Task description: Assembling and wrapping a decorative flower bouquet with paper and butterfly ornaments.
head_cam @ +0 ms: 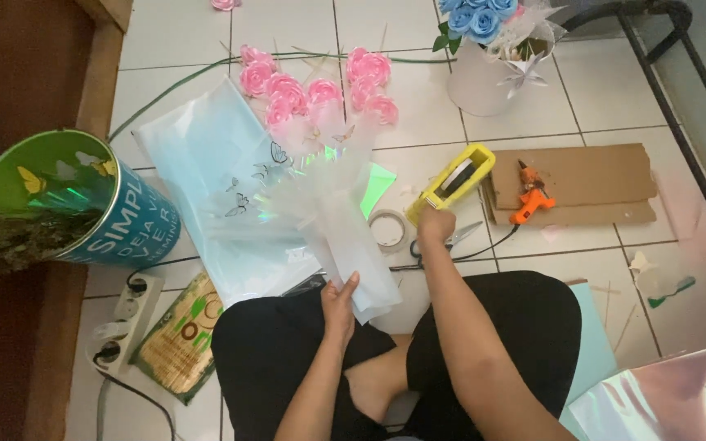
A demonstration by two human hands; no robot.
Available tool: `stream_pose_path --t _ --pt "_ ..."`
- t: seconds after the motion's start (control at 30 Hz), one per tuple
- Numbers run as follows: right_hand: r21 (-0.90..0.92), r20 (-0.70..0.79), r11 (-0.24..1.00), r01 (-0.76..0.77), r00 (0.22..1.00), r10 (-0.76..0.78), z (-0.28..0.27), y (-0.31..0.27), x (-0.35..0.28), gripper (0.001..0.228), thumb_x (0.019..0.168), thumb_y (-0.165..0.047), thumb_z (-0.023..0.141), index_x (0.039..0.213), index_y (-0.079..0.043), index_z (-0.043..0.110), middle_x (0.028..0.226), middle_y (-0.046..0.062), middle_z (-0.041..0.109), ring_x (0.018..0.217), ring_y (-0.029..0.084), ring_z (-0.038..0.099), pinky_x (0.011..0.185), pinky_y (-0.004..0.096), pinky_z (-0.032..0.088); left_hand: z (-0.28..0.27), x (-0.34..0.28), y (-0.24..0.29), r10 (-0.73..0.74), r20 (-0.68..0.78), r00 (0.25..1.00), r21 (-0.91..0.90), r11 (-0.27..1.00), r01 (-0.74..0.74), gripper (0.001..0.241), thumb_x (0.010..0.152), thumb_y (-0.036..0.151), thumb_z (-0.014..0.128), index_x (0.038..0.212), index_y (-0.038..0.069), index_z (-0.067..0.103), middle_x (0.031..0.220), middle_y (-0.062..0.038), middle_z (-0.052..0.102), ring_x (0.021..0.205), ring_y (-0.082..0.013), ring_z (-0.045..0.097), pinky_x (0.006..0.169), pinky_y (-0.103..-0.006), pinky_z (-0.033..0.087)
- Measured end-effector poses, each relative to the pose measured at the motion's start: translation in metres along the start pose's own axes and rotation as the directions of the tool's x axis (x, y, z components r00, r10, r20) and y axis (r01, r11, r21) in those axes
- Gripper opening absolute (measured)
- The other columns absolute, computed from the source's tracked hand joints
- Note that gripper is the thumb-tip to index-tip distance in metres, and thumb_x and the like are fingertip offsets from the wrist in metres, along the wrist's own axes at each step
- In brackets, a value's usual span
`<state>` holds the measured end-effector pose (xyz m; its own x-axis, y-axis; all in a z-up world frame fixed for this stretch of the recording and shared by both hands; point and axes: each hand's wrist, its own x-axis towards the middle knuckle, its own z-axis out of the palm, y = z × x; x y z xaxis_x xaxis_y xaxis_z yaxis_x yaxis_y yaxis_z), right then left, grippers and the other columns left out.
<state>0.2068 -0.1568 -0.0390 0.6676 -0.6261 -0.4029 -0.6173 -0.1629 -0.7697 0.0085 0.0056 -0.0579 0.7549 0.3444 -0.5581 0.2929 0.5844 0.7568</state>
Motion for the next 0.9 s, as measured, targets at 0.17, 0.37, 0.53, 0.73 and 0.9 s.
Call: stream_pose_path --t 0.17,0.37,0.53,0.73,0.9 --pt "-0.309 0.116 0.928 0.207 0.977 -0.179 -0.006 0.085 0.061 0.026 0.088 -0.018 0.070 0.100 0.005 0.075 0.091 0.022 0.073 0.096 0.038 0.072 0.073 0.046 0.057 -0.015 0.011 -0.022 -0.014 0.003 1.000 -0.024 1.000 0.014 0.030 0.089 0.022 0.082 0.115 0.010 0.073 0.108 -0.006 0.076 0.096 -0.0172 0.066 0.088 -0.0385 0.056" --pt "-0.065 0.515 0.935 0.348 0.814 -0.267 -0.070 0.019 -0.039 0.025 0.093 -0.018 0.071 0.112 -0.003 0.075 0.096 0.018 0.072 0.094 0.030 0.067 0.080 0.044 0.056 0.000 0.000 0.004 -0.022 0.003 1.000 -0.027 0.999 0.022 0.031 0.089 0.021 0.082 0.117 0.009 0.072 0.108 -0.007 0.075 0.097 -0.0177 0.065 0.089 -0.0395 0.055" --pt "0.180 0.836 0.928 0.326 0.446 -0.319 -0.113 -0.012 -0.097 0.014 0.092 -0.006 0.070 0.101 0.003 0.076 0.079 0.018 0.072 0.076 0.022 0.064 0.066 0.034 0.057 -0.002 0.008 -0.001 -0.035 0.032 0.999 0.009 0.999 0.035 0.032 0.091 0.022 0.081 0.118 0.009 0.071 0.109 -0.006 0.073 0.099 -0.0168 0.063 0.091 -0.0406 0.054" --pt "0.213 0.927 0.898 0.385 0.211 -0.310 -0.110 0.007 -0.092 0.047 0.095 -0.001 0.063 0.141 0.002 0.058 0.083 0.016 0.073 0.075 0.019 0.060 0.063 0.031 0.053 -0.001 0.003 -0.001 -0.052 0.052 0.997 0.047 0.998 0.049 0.034 0.088 0.023 0.083 0.116 0.008 0.072 0.106 -0.007 0.074 0.098 -0.0177 0.066 0.089 -0.0404 0.056" --pt "0.174 0.912 0.824 0.540 0.227 -0.342 -0.094 0.017 -0.085 0.025 0.098 -0.013 0.068 0.121 -0.009 0.059 0.079 0.006 0.068 0.081 0.017 0.062 0.074 0.034 0.053 -0.002 0.001 -0.003 -0.051 0.108 0.993 0.052 0.998 0.045 0.033 0.090 0.021 0.081 0.118 0.008 0.070 0.108 -0.007 0.073 0.097 -0.0192 0.065 0.090 -0.0401 0.055"
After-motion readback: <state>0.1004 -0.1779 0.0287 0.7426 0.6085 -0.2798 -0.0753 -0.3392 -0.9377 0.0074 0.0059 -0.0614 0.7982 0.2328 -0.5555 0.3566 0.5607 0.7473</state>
